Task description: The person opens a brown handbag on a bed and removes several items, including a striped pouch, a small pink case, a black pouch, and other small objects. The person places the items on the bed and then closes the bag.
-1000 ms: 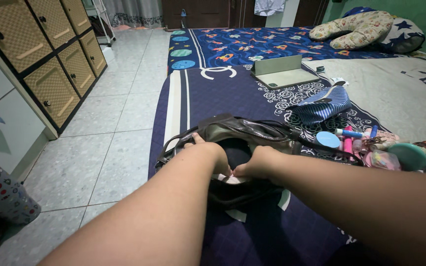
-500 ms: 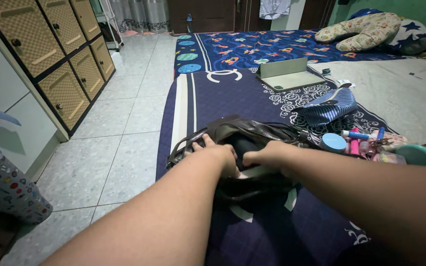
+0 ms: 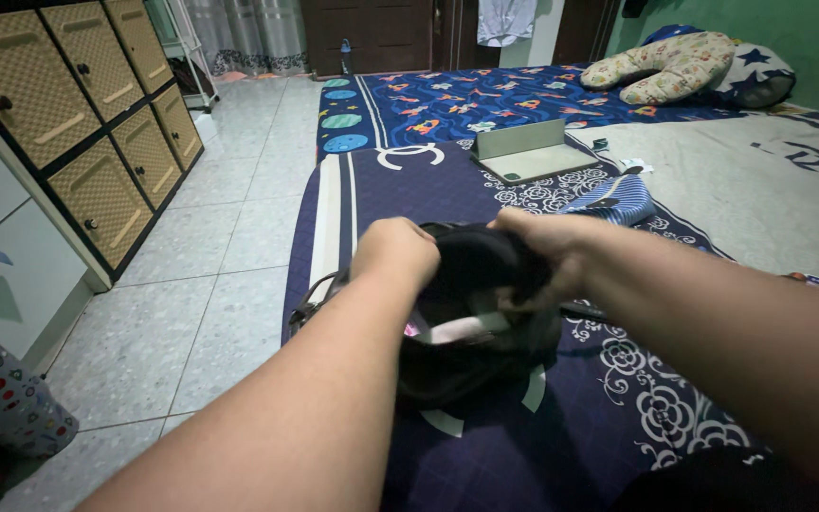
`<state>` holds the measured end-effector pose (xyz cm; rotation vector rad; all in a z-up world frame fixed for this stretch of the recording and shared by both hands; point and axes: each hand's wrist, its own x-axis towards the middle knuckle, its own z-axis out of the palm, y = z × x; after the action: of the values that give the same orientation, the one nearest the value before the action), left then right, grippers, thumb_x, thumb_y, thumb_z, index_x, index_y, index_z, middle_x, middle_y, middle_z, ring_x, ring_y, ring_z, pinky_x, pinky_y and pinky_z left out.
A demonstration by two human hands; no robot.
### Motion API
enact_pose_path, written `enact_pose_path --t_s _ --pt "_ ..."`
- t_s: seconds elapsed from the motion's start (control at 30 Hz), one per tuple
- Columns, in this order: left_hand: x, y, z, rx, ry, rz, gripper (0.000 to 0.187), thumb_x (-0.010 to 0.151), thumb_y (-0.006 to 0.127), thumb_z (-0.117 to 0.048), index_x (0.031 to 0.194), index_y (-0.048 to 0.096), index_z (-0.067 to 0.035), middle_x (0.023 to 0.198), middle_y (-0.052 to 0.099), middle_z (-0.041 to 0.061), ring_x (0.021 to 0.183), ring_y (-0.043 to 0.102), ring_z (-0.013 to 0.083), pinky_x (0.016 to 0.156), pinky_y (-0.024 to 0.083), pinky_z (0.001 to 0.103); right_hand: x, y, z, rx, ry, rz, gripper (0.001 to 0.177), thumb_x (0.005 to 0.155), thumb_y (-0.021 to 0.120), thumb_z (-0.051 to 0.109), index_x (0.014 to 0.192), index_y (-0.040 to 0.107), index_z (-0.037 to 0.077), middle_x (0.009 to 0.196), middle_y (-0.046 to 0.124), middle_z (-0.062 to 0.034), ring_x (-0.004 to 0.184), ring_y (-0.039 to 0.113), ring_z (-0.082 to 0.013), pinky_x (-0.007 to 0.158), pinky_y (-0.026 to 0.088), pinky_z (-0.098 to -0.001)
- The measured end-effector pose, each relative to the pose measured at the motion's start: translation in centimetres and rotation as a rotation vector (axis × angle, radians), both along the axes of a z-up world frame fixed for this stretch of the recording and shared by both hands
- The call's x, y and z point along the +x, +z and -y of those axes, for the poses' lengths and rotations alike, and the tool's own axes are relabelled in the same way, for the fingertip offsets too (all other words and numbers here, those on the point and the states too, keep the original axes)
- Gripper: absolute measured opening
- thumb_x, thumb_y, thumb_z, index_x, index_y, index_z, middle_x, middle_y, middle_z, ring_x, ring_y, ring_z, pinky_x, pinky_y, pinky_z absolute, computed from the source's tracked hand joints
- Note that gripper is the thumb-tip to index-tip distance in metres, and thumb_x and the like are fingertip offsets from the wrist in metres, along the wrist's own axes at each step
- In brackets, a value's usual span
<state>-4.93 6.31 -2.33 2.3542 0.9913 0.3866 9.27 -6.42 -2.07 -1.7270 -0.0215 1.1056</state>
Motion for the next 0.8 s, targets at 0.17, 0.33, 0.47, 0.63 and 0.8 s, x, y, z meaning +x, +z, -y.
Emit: enact_pose_path --t_s 0.17,0.33,0.47,0.63,0.8 --pt "2.2 1.3 -0.4 -0.485 0.147 0.044 0.05 0.095 0.06 -0.036 0.133 0.061 -0.004 0.135 0.06 0.028 0.122 0.058 0.0487 0.101 0.049 0.054 -1.1 4.1 3.6 0.116 -0.002 0.191 0.039 0.083 0.059 0.049 0.094 0.066 0.012 0.082 0.065 -0.0116 0.069 0.062 -0.0255 0.059 0.057 -0.0405" --pt "3.9 2.9 1.5 -1.465 -0.13 0.53 0.073 0.089 0.056 -0.068 0.131 0.055 -0.008 0.124 0.064 0.021 0.107 0.07 0.0389 0.09 0.059 0.057 -3.4 5.2 5.4 -0.03 0.085 0.929 0.047 0.085 0.072 0.04 0.115 0.068 0.004 0.095 0.072 -0.0175 0.077 0.067 -0.0275 0.062 0.054 -0.0389" --pt "4.5 3.2 2.6 -1.684 -0.247 0.54 0.054 0.091 0.068 -0.042 0.13 0.058 -0.007 0.121 0.067 0.022 0.104 0.072 0.0375 0.091 0.061 0.058 -3.5 4.1 6.7 0.35 0.253 0.778 0.045 0.093 0.06 0.034 0.128 0.066 0.007 0.109 0.073 -0.0089 0.09 0.067 -0.0159 0.075 0.055 -0.0322" --pt "3.6 2.8 2.5 -1.592 -0.159 0.665 0.048 0.089 0.067 -0.034 0.128 0.058 -0.007 0.119 0.069 0.02 0.102 0.073 0.036 0.09 0.06 0.061 -1.9 3.6 8.8 0.556 0.237 0.535 0.037 0.091 0.063 0.01 0.126 0.067 -0.003 0.11 0.07 -0.0152 0.096 0.067 -0.0218 0.088 0.057 -0.0371" --pt "3.9 3.1 2.8 -1.608 -0.14 0.689 0.048 0.089 0.067 -0.034 0.127 0.059 -0.007 0.118 0.069 0.02 0.101 0.073 0.0363 0.089 0.06 0.062 -1.6 3.4 9.6 0.58 0.173 0.443 0.035 0.09 0.064 0.008 0.124 0.061 0.003 0.105 0.071 -0.0092 0.093 0.071 -0.0203 0.085 0.058 -0.0372"
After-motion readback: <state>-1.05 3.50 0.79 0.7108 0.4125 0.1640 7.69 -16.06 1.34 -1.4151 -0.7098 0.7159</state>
